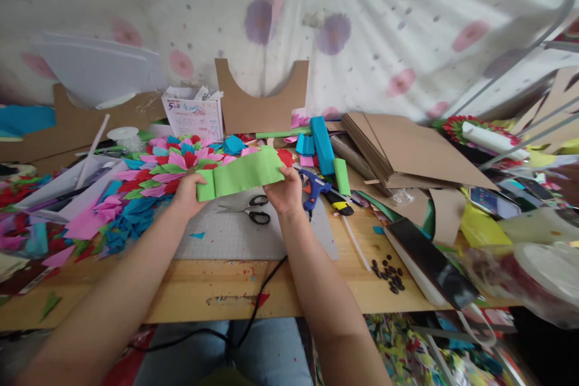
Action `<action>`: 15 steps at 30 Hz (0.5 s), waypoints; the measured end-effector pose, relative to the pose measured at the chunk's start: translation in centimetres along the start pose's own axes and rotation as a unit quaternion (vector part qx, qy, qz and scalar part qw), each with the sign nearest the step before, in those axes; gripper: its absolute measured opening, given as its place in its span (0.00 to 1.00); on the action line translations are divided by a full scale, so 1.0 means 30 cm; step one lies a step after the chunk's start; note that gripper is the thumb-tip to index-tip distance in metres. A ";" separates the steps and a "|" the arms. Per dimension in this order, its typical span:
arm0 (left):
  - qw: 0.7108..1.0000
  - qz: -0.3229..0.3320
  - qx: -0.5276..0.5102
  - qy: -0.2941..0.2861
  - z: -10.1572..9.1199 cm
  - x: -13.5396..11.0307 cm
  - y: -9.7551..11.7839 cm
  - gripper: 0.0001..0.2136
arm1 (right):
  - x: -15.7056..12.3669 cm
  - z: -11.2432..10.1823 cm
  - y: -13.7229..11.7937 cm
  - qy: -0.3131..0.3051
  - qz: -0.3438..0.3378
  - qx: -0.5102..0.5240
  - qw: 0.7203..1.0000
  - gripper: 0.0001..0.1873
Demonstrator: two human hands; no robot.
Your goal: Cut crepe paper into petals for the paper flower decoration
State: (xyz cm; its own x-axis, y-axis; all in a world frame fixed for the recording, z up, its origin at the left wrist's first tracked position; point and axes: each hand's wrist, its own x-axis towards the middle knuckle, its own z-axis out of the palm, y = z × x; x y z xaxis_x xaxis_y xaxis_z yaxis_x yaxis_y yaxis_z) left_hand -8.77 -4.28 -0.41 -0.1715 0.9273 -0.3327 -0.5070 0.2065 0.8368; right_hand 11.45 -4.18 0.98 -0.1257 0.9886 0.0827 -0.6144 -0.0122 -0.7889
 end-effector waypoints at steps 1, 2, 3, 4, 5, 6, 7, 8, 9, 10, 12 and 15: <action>0.999 -0.026 -0.021 -0.005 0.005 -0.005 0.003 0.07 | 0.000 0.000 -0.002 0.002 -0.003 0.001 1.000 0.19; 0.998 -0.044 -0.029 -0.016 0.008 -0.009 0.003 0.06 | 0.000 0.001 -0.004 0.006 -0.005 -0.001 1.000 0.19; 0.998 -0.046 -0.023 -0.028 0.010 -0.010 0.000 0.05 | 0.000 0.001 -0.006 0.008 -0.007 -0.007 1.000 0.19; 0.999 -0.029 -0.005 -0.038 0.009 -0.009 -0.006 0.07 | 0.001 -0.001 -0.008 0.010 -0.010 -0.013 1.000 0.19; 0.999 0.001 0.019 -0.039 0.007 -0.006 -0.013 0.10 | 0.002 -0.003 -0.012 0.010 -0.015 -0.021 1.000 0.20; 0.998 0.038 0.045 -0.030 0.004 -0.001 -0.022 0.15 | 0.003 -0.007 -0.017 0.008 -0.022 -0.030 0.999 0.20; 0.995 0.075 0.068 -0.011 0.000 0.005 -0.030 0.20 | 0.004 -0.012 -0.023 0.007 -0.030 -0.040 0.999 0.21; 0.991 0.102 0.086 0.011 -0.005 0.012 -0.037 0.23 | 0.004 -0.018 -0.031 0.008 -0.039 -0.054 0.998 0.22; 0.988 0.116 0.099 0.029 -0.009 0.018 -0.040 0.25 | 0.004 -0.024 -0.041 0.009 -0.048 -0.067 0.997 0.23; 0.987 0.115 0.107 0.039 -0.013 0.024 -0.041 0.25 | 0.004 -0.031 -0.051 0.011 -0.055 -0.078 0.995 0.24; 0.990 0.083 0.104 0.038 -0.020 0.033 -0.031 0.21 | 0.004 -0.043 -0.071 0.018 -0.067 -0.080 0.994 0.25; 0.999 0.011 0.047 -0.005 -0.026 0.033 -0.004 0.13 | 0.006 -0.058 -0.088 0.017 -0.073 -0.009 0.997 0.23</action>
State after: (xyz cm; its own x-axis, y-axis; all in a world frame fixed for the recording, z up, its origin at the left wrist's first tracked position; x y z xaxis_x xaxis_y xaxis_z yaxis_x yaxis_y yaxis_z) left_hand -9.53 -3.63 -1.18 -0.1718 0.9350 -0.3102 -0.4214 0.2149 0.8811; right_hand 14.41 -3.69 2.03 -0.0092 0.9841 0.1777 -0.6094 0.1354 -0.7812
